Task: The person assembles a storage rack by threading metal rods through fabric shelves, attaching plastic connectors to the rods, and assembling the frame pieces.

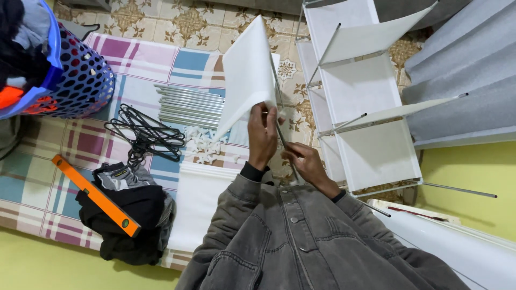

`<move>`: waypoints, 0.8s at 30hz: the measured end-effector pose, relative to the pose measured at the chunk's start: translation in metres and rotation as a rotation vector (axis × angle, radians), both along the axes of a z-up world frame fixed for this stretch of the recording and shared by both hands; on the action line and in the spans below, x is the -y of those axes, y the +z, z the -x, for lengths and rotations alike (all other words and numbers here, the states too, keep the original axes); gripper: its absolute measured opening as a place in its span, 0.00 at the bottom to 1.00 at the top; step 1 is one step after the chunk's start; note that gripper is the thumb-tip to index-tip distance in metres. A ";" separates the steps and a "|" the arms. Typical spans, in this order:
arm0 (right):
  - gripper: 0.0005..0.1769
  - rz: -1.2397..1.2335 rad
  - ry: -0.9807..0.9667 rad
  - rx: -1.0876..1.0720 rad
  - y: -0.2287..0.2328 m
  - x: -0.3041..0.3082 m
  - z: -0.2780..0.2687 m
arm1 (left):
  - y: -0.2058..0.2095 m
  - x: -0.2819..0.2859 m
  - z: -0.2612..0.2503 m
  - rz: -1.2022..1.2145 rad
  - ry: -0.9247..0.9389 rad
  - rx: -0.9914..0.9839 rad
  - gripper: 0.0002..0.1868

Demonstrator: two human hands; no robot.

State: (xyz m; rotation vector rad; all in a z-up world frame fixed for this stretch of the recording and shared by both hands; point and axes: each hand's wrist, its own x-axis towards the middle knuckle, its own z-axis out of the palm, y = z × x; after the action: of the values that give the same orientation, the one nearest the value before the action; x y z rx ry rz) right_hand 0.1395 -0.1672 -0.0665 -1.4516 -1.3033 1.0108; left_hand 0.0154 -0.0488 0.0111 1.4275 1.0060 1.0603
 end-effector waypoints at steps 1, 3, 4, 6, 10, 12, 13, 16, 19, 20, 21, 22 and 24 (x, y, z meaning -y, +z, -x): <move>0.18 -0.012 0.019 0.051 0.000 -0.001 0.001 | 0.004 0.003 -0.002 -0.042 -0.026 -0.035 0.14; 0.17 -0.036 0.056 0.153 0.001 -0.005 0.000 | 0.010 0.007 -0.004 -0.125 -0.078 -0.104 0.12; 0.17 -0.052 0.031 0.175 0.001 -0.007 -0.002 | 0.012 0.007 -0.004 -0.229 -0.077 -0.112 0.11; 0.17 -0.083 -0.022 0.220 0.002 -0.013 -0.011 | 0.013 0.007 0.000 -0.437 -0.079 -0.128 0.09; 0.28 -0.001 -0.361 0.096 -0.003 -0.019 -0.055 | 0.002 -0.002 0.020 -0.318 -0.130 -0.117 0.09; 0.37 0.063 -0.540 0.126 -0.009 -0.020 -0.085 | -0.007 -0.011 0.033 -0.341 -0.118 -0.103 0.09; 0.44 0.070 -0.635 0.055 -0.011 -0.018 -0.100 | -0.011 -0.013 0.042 -0.400 -0.099 -0.070 0.09; 0.43 0.002 -0.744 0.167 -0.015 -0.010 -0.142 | -0.017 -0.018 0.068 -0.428 -0.048 0.051 0.11; 0.42 -0.080 -0.701 0.034 -0.008 -0.004 -0.156 | -0.025 -0.017 0.086 -0.201 -0.011 0.186 0.14; 0.42 -0.078 -0.656 -0.067 -0.001 -0.003 -0.157 | -0.028 -0.018 0.090 -0.161 -0.001 0.216 0.15; 0.42 -0.075 -0.609 -0.168 0.007 -0.003 -0.157 | -0.031 -0.019 0.093 -0.121 0.007 0.246 0.16; 0.41 -0.109 -0.585 -0.196 0.015 -0.005 -0.154 | -0.034 -0.020 0.096 -0.136 -0.006 0.256 0.17; 0.39 -0.173 -0.536 -0.255 0.026 -0.010 -0.146 | -0.038 -0.021 0.102 -0.166 -0.030 0.272 0.18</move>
State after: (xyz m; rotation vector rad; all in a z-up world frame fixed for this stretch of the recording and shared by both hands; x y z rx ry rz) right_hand 0.2853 -0.1575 -0.0408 -1.3810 -0.7382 0.6770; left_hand -0.0869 -0.0281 -0.0269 1.3798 0.7120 1.3006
